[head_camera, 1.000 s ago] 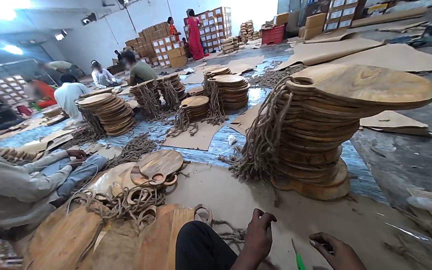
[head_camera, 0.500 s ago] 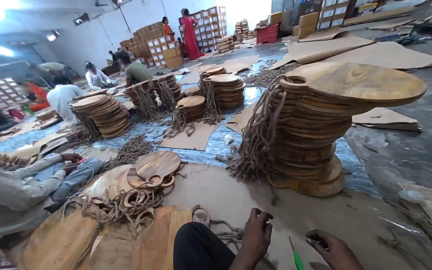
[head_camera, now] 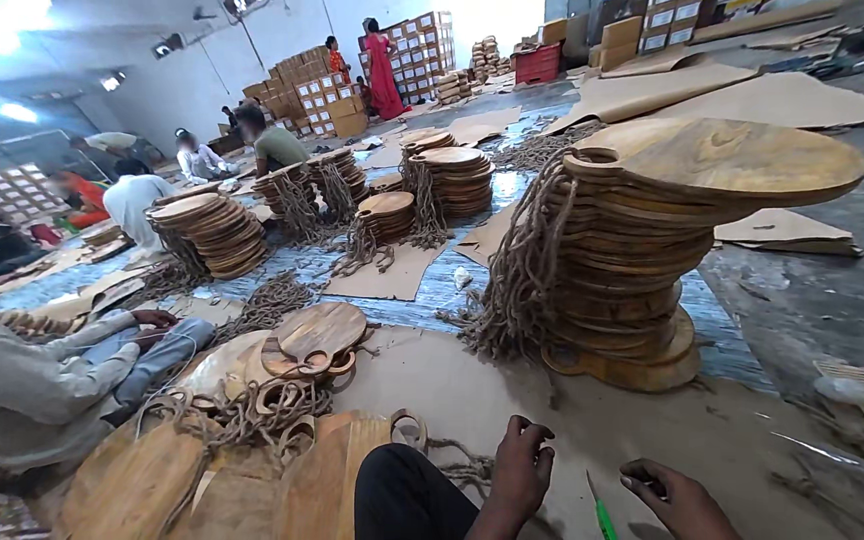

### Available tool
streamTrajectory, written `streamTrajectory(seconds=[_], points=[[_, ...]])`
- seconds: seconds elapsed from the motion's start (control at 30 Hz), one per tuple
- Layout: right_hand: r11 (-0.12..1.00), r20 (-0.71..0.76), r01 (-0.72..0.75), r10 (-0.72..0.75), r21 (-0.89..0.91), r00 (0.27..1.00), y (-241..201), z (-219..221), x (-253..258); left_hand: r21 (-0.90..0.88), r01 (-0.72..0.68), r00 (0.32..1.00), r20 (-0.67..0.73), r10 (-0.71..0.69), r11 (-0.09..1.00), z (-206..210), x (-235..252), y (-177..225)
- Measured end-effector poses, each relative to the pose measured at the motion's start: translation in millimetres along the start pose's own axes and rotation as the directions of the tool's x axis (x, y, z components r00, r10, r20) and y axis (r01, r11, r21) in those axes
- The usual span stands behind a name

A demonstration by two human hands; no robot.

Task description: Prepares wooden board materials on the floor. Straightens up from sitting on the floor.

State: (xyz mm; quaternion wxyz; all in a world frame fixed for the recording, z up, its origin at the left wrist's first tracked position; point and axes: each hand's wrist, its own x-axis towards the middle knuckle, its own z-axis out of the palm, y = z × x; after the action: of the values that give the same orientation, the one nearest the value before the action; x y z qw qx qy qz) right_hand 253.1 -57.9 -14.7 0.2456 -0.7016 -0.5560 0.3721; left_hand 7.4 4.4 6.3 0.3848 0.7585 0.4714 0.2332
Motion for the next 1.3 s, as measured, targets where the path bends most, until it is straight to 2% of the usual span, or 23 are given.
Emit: streamTrajectory(seconds=[0.3, 0.43, 0.57, 0.7, 0.93, 1.1, 1.2, 1.3], points=[[1.000, 0.000, 0.003, -0.003, -0.010, 1.000, 7, 0, 4, 0.006, 0.022, 1.000, 0.015, -0.023, 1.000, 3, 2, 1], [0.997, 0.018, -0.046, 0.048, -0.067, 0.999, 6, -1, 9, 0.015, 0.043, 0.999, -0.026, -0.042, 0.999, 2, 2, 0], [0.996, 0.024, -0.072, 0.073, -0.058, 0.997, 7, -3, 8, -0.070, 0.057, 0.994, -0.092, -0.063, 0.996, 6, 7, -7], [0.996, 0.025, -0.068, 0.070, -0.058, 0.997, 12, -1, 10, -0.177, 0.031, 0.986, -0.154, -0.059, 0.984, 9, 8, -12], [0.997, 0.010, -0.069, 0.069, -0.040, 0.998, 9, 1, 11, -0.182, 0.004, 0.978, -0.205, -0.042, 0.983, 9, 7, -11], [0.999, -0.013, -0.050, 0.049, -0.014, 0.999, 7, -1, 10, -0.242, -0.098, 0.968, -0.250, 0.036, 0.965, 13, 7, -13], [0.998, -0.049, -0.021, 0.024, 0.057, 0.999, 4, 2, 8, -0.277, -0.135, 0.966, -0.250, 0.065, 0.951, 13, 8, -13], [0.970, -0.087, 0.021, 0.000, 0.244, 0.996, -5, 21, 3, -0.340, -0.149, 0.972, -0.223, 0.075, 0.929, 14, 7, -14]])
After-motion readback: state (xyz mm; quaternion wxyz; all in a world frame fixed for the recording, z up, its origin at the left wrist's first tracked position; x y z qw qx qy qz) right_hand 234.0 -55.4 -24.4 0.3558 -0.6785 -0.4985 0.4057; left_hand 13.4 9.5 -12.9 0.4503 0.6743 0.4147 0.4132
